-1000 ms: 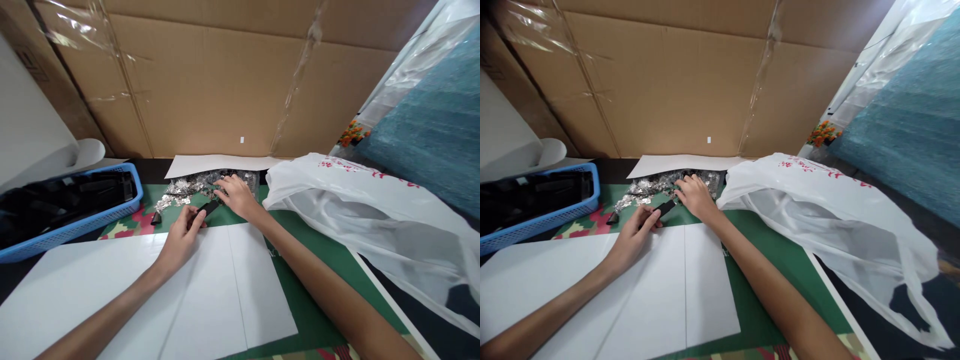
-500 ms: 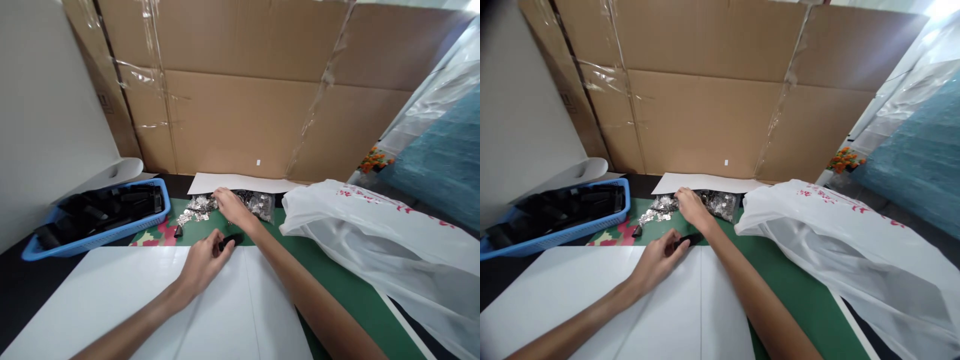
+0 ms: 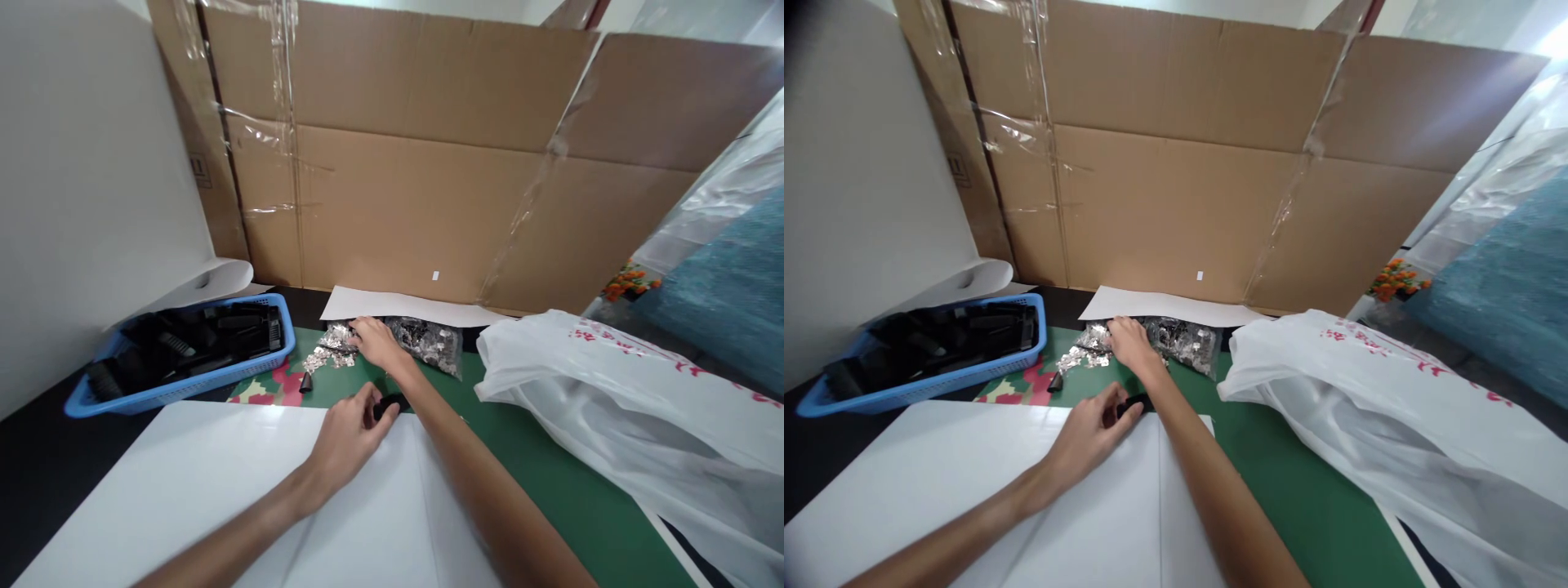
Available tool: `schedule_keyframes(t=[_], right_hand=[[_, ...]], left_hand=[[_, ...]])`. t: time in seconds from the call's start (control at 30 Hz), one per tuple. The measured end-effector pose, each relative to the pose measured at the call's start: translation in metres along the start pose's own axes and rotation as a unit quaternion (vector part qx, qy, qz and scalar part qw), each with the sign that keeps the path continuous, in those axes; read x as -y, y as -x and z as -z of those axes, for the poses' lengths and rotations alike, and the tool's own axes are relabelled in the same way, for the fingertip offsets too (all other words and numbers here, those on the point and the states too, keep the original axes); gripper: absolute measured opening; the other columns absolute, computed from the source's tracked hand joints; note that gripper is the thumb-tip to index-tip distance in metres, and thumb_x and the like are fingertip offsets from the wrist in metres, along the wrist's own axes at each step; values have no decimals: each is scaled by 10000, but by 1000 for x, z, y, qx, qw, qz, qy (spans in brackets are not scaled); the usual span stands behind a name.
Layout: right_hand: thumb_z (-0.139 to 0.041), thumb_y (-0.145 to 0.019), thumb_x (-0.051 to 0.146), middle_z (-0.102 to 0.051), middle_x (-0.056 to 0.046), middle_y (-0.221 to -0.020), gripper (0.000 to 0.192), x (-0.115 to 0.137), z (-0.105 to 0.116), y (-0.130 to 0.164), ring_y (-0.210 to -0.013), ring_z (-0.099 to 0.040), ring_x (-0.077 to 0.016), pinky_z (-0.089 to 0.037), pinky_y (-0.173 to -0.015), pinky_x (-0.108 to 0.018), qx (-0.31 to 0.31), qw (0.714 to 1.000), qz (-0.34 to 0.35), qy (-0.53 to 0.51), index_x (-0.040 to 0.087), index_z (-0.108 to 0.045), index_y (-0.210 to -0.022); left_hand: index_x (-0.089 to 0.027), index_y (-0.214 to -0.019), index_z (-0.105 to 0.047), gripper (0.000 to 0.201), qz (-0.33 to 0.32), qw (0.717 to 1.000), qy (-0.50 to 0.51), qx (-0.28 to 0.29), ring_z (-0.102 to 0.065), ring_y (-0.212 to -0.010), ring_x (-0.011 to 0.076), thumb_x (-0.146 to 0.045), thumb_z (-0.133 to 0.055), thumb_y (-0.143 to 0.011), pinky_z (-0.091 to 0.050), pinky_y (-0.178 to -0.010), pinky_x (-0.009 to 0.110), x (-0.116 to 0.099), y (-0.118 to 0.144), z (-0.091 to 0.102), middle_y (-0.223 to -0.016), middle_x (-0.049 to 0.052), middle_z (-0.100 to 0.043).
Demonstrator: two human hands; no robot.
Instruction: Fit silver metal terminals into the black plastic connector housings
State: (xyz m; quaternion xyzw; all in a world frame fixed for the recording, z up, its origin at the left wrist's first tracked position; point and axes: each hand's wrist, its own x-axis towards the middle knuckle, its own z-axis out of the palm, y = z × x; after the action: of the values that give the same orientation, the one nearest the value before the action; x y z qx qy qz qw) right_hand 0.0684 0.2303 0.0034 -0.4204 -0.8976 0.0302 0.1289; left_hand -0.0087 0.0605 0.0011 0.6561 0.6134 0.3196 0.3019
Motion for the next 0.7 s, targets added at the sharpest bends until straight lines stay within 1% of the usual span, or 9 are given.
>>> schedule_keyframes(t=[0.13, 0.2, 0.3, 0.37, 0.47, 0.53, 0.6, 0.7], right_hand=[[-638, -1006, 197, -581, -111, -1447, 229, 4, -9, 5, -1341, -548, -289, -477, -1099, -512, -28, 1000, -11, 5, 155, -659, -1230], [-634, -998, 163, -610, -107, -1393, 182, 6, -9, 7, -1314, -561, -278, -489, -1079, -486, -35, 999, -11, 8, 146, -671, -1176], [-611, -988, 101, -670, -82, -1229, 98, 11, -3, 8, -1208, -608, -246, -511, -1027, -441, -40, 999, -1, 14, 137, -686, -1040], [-566, -977, 36, -676, -92, -1180, 165, 14, 3, 8, -1181, -601, -244, -495, -1030, -422, -45, 999, 7, 16, 146, -688, -971], [-495, -962, -22, -662, -144, -1194, 270, 16, 10, 9, -1190, -560, -269, -460, -1048, -402, -58, 998, 11, 7, 162, -693, -958], [-468, -971, -17, -650, -164, -1206, 288, 17, 13, 9, -1190, -545, -278, -452, -1036, -392, -66, 998, 10, -8, 157, -696, -992], [-460, -996, 16, -649, -164, -1189, 273, 17, 17, 11, -1157, -563, -270, -462, -997, -372, -69, 997, 6, -31, 147, -699, -1015], [-491, -1035, 105, -672, -140, -1108, 229, 20, 23, 15, -1023, -625, -231, -482, -897, -328, -63, 995, 0, -79, 142, -714, -998]], left_hand=[[-235, -866, -508, 285, -6, 1000, 5, 4, -575, -639, 204, -504, -540, -954, -324, -613, 300, 1, 0, 0, -681, -10, -614], [-234, -863, -512, 283, -8, 1000, 7, 5, -577, -642, 202, -501, -545, -952, -328, -614, 299, 1, 0, 0, -684, -10, -615], [-233, -872, -521, 284, -11, 1000, 11, 5, -578, -647, 200, -504, -545, -954, -334, -619, 299, 2, 0, 0, -696, -10, -622], [-232, -880, -525, 287, -10, 1000, 13, 6, -578, -644, 200, -508, -545, -955, -333, -617, 299, 2, 0, 0, -698, -10, -626], [-234, -885, -523, 287, -11, 1000, 14, 8, -576, -645, 201, -511, -550, -953, -326, -616, 299, 2, 0, 0, -693, -13, -623], [-235, -877, -516, 284, -10, 1000, 13, 7, -572, -643, 200, -506, -553, -953, -320, -615, 299, 1, -1, 0, -688, -16, -618], [-235, -862, -509, 281, -7, 1000, 14, 6, -565, -637, 196, -497, -553, -955, -316, -611, 298, 1, 0, -1, -687, -18, -615], [-235, -846, -509, 286, -6, 1000, 16, 6, -550, -622, 190, -494, -555, -957, -314, -601, 297, 2, 0, -1, -693, -17, -621]])
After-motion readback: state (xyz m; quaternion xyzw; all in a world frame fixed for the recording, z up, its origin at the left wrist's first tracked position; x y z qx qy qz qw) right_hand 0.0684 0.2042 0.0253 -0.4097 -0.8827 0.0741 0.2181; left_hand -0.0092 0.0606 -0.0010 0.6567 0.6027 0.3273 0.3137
